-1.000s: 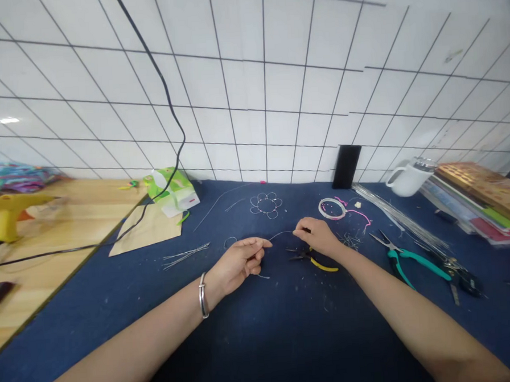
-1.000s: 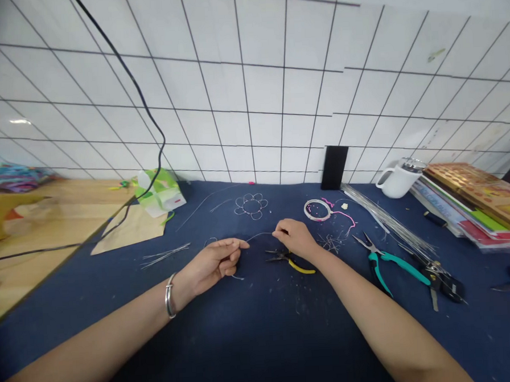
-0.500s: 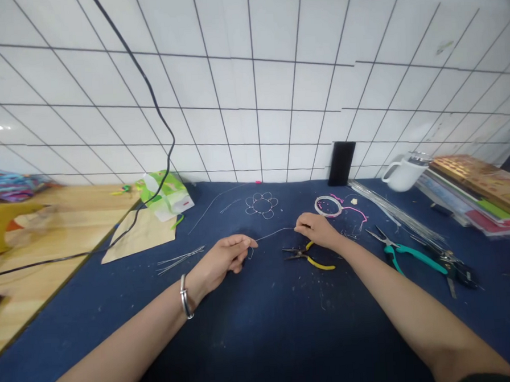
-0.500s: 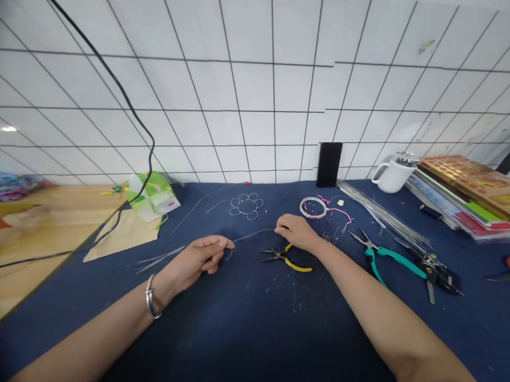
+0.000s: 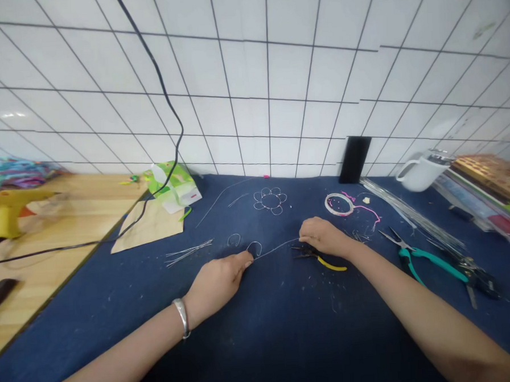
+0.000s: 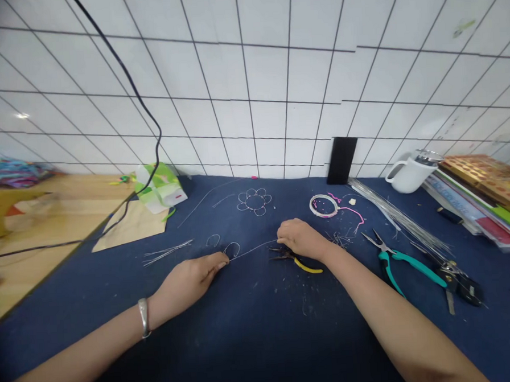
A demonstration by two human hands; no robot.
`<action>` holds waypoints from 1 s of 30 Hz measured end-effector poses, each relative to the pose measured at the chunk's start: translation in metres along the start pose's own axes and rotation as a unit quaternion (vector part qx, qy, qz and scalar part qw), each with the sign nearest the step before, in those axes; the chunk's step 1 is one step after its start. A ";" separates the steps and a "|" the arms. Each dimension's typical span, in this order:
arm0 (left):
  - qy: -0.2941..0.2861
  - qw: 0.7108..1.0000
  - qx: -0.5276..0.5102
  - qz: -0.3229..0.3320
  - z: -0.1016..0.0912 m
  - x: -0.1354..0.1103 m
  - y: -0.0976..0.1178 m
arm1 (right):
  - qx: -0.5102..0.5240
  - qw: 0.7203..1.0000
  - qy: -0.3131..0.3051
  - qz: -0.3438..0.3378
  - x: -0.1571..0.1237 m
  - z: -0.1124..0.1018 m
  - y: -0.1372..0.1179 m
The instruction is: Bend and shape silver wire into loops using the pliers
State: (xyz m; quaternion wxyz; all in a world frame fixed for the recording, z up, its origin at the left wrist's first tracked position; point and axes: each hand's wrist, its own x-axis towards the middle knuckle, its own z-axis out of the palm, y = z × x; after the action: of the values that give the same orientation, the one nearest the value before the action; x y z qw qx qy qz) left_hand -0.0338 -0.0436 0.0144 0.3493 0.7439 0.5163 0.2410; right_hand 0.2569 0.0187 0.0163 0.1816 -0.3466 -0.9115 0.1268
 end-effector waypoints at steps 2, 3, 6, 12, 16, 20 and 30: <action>0.006 1.000 0.007 -0.007 0.001 -0.002 -0.002 | -0.010 1.000 0.001 0.004 0.001 0.002 -0.002; 0.006 1.000 0.011 -0.009 0.002 -0.003 -0.003 | -0.015 1.000 0.002 0.008 0.002 0.004 -0.003; 0.005 1.000 0.024 -0.007 0.001 -0.002 -0.006 | -0.031 0.999 0.006 0.022 0.003 0.007 -0.003; -0.002 0.992 0.119 0.037 0.000 -0.001 -0.012 | -0.053 0.998 -0.013 0.004 0.003 0.007 -0.002; -0.054 0.979 0.188 0.056 -0.003 -0.001 -0.015 | -0.060 0.997 -0.031 -0.024 0.002 0.004 -0.004; -0.082 0.975 0.197 0.058 -0.008 0.000 -0.015 | -0.099 0.992 -0.046 -0.058 0.002 0.001 -0.009; -0.138 0.990 0.021 0.012 -0.031 0.006 -0.014 | -0.137 0.987 -0.055 -0.063 0.003 -0.002 -0.009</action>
State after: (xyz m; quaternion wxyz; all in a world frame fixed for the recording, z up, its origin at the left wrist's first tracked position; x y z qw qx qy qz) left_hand -0.0625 -0.0261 0.0238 0.3989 0.7834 0.4588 0.1291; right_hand 0.2498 0.0143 0.0222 0.0899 -0.3026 -0.9488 0.0076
